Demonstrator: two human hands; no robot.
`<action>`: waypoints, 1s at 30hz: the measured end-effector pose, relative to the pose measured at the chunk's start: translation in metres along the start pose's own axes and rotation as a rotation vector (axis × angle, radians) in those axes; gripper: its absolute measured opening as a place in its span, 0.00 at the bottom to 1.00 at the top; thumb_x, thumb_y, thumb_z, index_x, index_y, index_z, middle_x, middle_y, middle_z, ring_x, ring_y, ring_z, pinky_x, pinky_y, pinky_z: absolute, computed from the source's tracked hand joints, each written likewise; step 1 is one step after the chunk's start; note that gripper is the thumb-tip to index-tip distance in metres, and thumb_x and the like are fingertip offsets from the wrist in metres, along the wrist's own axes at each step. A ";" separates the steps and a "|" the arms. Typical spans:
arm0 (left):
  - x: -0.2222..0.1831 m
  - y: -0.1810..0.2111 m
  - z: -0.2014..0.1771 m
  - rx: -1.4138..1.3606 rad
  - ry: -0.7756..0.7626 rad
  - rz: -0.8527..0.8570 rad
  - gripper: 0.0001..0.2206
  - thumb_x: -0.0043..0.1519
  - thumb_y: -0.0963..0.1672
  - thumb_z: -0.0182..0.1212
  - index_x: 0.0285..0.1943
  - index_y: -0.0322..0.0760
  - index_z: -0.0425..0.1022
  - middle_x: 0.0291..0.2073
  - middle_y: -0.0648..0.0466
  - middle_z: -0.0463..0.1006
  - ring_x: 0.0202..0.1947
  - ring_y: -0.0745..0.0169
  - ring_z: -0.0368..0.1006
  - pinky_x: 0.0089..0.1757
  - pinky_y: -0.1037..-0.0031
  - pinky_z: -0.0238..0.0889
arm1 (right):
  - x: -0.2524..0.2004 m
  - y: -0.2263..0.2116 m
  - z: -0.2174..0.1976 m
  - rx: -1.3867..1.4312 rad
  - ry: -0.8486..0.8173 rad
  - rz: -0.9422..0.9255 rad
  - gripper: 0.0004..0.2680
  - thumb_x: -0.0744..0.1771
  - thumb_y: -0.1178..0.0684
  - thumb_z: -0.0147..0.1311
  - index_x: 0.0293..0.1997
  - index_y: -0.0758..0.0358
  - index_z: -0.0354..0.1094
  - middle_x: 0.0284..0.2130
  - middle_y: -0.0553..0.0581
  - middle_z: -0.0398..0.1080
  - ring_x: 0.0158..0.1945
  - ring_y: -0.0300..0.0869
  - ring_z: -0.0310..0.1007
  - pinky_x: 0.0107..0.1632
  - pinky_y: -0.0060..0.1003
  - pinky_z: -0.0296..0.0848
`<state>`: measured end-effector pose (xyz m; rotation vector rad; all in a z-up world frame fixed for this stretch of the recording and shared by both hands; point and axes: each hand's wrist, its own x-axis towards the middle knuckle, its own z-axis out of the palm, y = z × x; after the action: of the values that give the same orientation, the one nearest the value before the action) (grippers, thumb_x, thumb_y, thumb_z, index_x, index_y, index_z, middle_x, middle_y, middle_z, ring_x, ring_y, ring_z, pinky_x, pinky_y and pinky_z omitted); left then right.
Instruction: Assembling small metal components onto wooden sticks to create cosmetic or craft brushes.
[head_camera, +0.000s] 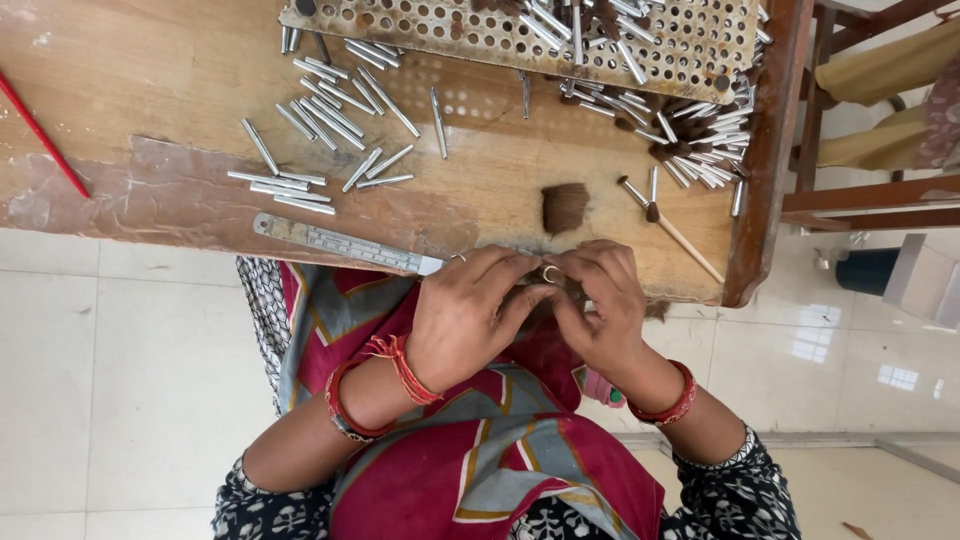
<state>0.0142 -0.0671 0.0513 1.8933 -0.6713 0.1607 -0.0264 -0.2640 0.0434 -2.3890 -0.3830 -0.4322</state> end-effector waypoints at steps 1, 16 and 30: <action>0.000 -0.002 0.002 0.011 -0.001 -0.001 0.10 0.61 0.42 0.69 0.47 0.32 0.77 0.41 0.48 0.79 0.40 0.48 0.78 0.40 0.64 0.73 | 0.001 -0.001 0.000 -0.009 -0.007 0.013 0.12 0.61 0.64 0.62 0.48 0.66 0.73 0.42 0.59 0.71 0.50 0.54 0.70 0.53 0.46 0.70; -0.017 -0.011 0.023 0.122 0.091 0.036 0.10 0.58 0.41 0.64 0.47 0.33 0.76 0.37 0.47 0.76 0.38 0.45 0.76 0.40 0.59 0.70 | 0.016 -0.016 -0.026 0.261 -0.224 0.353 0.11 0.64 0.61 0.63 0.51 0.67 0.76 0.42 0.56 0.77 0.43 0.37 0.76 0.46 0.30 0.74; -0.020 -0.016 0.029 0.127 0.059 0.043 0.08 0.59 0.44 0.63 0.42 0.35 0.75 0.34 0.49 0.74 0.38 0.46 0.75 0.39 0.58 0.69 | 0.004 0.014 -0.006 0.481 -0.075 0.468 0.07 0.64 0.67 0.62 0.45 0.75 0.77 0.41 0.60 0.76 0.46 0.39 0.74 0.51 0.30 0.72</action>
<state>0.0001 -0.0809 0.0176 1.9879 -0.6756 0.2909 -0.0185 -0.2775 0.0417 -1.9401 0.0475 -0.0258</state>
